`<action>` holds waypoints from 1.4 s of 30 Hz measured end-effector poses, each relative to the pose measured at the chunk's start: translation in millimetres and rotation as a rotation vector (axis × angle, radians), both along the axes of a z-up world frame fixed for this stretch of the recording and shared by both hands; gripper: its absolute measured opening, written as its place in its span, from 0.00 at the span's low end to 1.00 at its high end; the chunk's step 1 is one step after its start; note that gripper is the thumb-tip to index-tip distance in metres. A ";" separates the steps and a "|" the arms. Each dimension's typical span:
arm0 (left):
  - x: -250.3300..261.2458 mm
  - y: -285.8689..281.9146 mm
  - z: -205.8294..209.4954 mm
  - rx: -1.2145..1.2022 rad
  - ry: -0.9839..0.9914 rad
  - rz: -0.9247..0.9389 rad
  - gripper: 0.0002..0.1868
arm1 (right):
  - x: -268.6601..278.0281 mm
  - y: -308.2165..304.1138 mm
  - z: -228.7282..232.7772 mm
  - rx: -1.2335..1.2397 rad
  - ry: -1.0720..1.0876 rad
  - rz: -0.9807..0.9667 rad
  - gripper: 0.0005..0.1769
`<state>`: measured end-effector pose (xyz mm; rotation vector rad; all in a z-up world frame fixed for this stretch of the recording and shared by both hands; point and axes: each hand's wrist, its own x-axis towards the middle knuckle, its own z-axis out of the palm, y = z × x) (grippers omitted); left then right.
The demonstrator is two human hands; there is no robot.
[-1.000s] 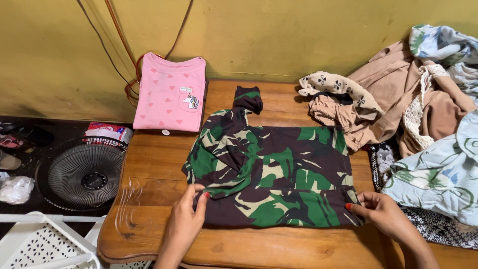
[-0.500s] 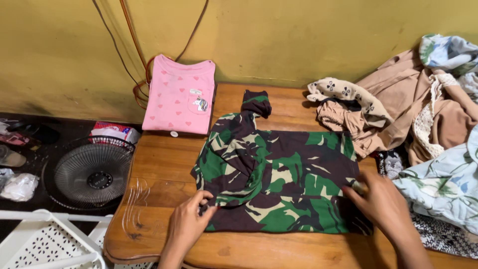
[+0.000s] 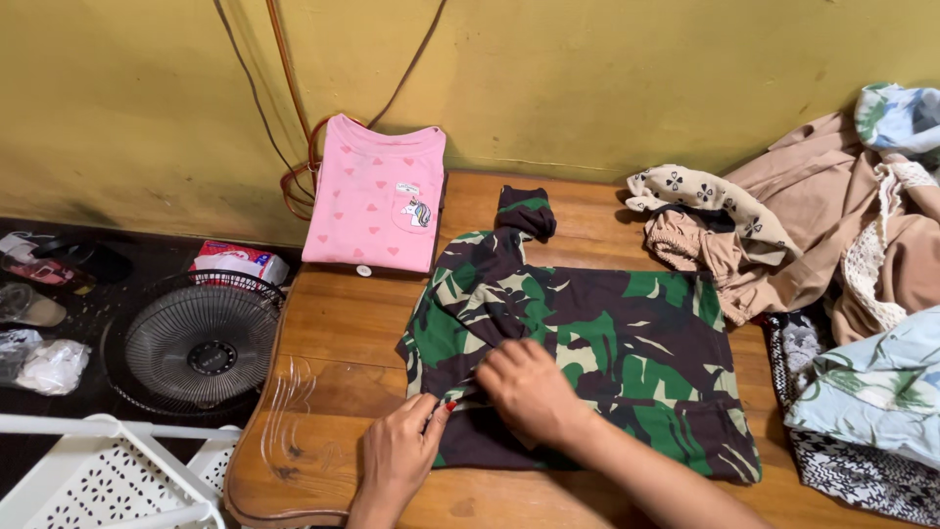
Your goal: The person removes clothes from a pink laundry basket and folds them on a wooden table. They fold a brown shirt, a pink shirt, and a camouflage shirt one by one, smoothing and aligning each before stacking them on the table.
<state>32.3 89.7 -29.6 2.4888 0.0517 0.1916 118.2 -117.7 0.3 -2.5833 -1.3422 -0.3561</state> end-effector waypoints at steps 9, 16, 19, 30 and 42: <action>2.5 3.0 -11.2 0.006 -0.029 -0.036 0.11 | 68.3 -54.2 3.4 -0.052 -0.229 -0.426 0.12; 4.3 9.4 -0.6 -0.039 0.146 0.063 0.14 | 102.8 -111.0 42.0 0.222 0.189 -0.549 0.25; 6.5 12.6 8.9 -0.039 0.316 0.102 0.16 | 128.4 -134.6 60.8 0.359 0.539 -0.436 0.13; 15.3 3.9 17.0 0.137 0.065 0.128 0.08 | 136.4 -137.8 70.8 0.642 0.612 -0.355 0.10; 15.9 18.8 37.1 -0.024 0.277 -0.005 0.11 | 14.3 -254.1 9.7 0.364 0.958 -0.497 0.08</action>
